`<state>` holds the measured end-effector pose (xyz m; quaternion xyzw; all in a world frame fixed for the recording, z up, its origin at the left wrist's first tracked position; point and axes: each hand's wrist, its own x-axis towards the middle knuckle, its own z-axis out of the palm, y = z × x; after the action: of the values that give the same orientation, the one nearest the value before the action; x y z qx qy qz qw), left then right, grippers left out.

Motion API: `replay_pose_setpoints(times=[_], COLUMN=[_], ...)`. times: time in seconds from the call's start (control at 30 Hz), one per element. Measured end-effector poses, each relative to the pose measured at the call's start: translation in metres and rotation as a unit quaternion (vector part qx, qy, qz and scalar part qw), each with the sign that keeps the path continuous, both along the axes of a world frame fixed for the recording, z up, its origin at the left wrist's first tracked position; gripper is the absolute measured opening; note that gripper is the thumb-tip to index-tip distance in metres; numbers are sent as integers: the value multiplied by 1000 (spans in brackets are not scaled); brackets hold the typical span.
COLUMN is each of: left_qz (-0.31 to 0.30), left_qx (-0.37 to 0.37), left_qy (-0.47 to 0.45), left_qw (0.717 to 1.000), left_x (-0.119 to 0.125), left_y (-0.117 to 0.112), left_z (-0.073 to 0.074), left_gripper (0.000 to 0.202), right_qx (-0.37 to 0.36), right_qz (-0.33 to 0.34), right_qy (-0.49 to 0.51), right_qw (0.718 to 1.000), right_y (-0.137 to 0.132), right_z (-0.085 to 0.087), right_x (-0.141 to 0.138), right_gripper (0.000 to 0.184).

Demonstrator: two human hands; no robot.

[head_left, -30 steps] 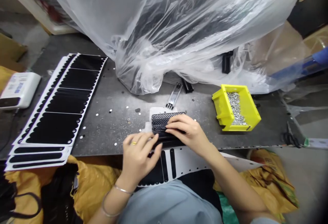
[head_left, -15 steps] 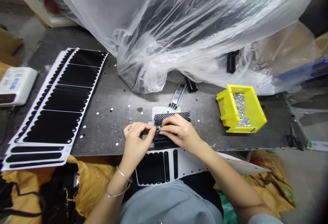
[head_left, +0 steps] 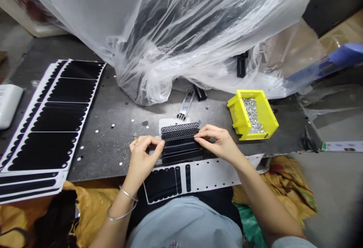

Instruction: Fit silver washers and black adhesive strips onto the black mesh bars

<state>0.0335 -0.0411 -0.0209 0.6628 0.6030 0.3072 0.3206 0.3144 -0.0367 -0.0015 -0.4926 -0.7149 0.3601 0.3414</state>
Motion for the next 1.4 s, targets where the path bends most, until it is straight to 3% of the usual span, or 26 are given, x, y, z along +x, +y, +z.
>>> replay_pose_setpoints(times=[0.1,0.17,0.23,0.3,0.33,0.43,0.47,0.53,0.6,0.77,0.83,0.9,0.93,1.0,1.07,1.13,1.2,1.3,1.4], left_qz=[-9,-10,7,4,-24,-171,-207,-239,-244,-198,-154,-120,-115,-118,-114,-81,-18,46,39], left_qx=[10,32,87,155,178,162,145,116,90,67,99,144,166,203,232,242,220,131,40], left_qy=[10,28,56,61,55,46,54,60,43,-8,2,35,58,105,131,130,120,105,67], left_qw=[1000,999,995,986,982,971,966,962,964,978,983,982,978,966,957,958,968,985,996], left_x=[-2,-1,2,9,14,30,35,40,43,46,46,44,44,43,41,36,26,9,-2], left_y=[2,-1,-11,-27,-36,-58,-62,-65,-63,-59,-60,-64,-66,-70,-70,-64,-49,-19,2], left_z=[0,3,10,20,25,34,36,38,40,40,34,25,20,12,9,10,14,15,9], left_gripper=[25,24,19,8,5,35,39,29,14,23,24,23,22,19,11,13,12,13,16], right_qx=[28,81,111,92,74,59,70,103,142,223,201,108,49,-51,-91,-63,20,157,214], right_qz=[3,-31,-74,-72,-48,26,25,-14,-47,-29,29,84,85,47,10,-10,-15,31,85], right_qy=[-18,-51,-90,-135,-155,-150,-130,-118,-149,-140,-95,-1,74,239,317,240,78,-88,-122], right_qw=[999,995,987,984,984,987,989,987,977,964,975,991,992,969,944,969,997,983,965], right_y=[-3,-10,-25,-44,-55,-82,-89,-96,-99,-100,-104,-106,-105,-95,-75,-49,-23,7,23], right_z=[-1,1,5,9,11,17,18,21,20,14,17,23,27,34,37,34,25,8,-2], right_x=[-5,-5,-3,5,10,25,28,30,22,-15,-19,-13,-9,-1,-2,-13,-32,-59,-72], right_gripper=[14,16,14,9,8,6,11,17,19,30,25,14,8,1,11,21,22,24,16])
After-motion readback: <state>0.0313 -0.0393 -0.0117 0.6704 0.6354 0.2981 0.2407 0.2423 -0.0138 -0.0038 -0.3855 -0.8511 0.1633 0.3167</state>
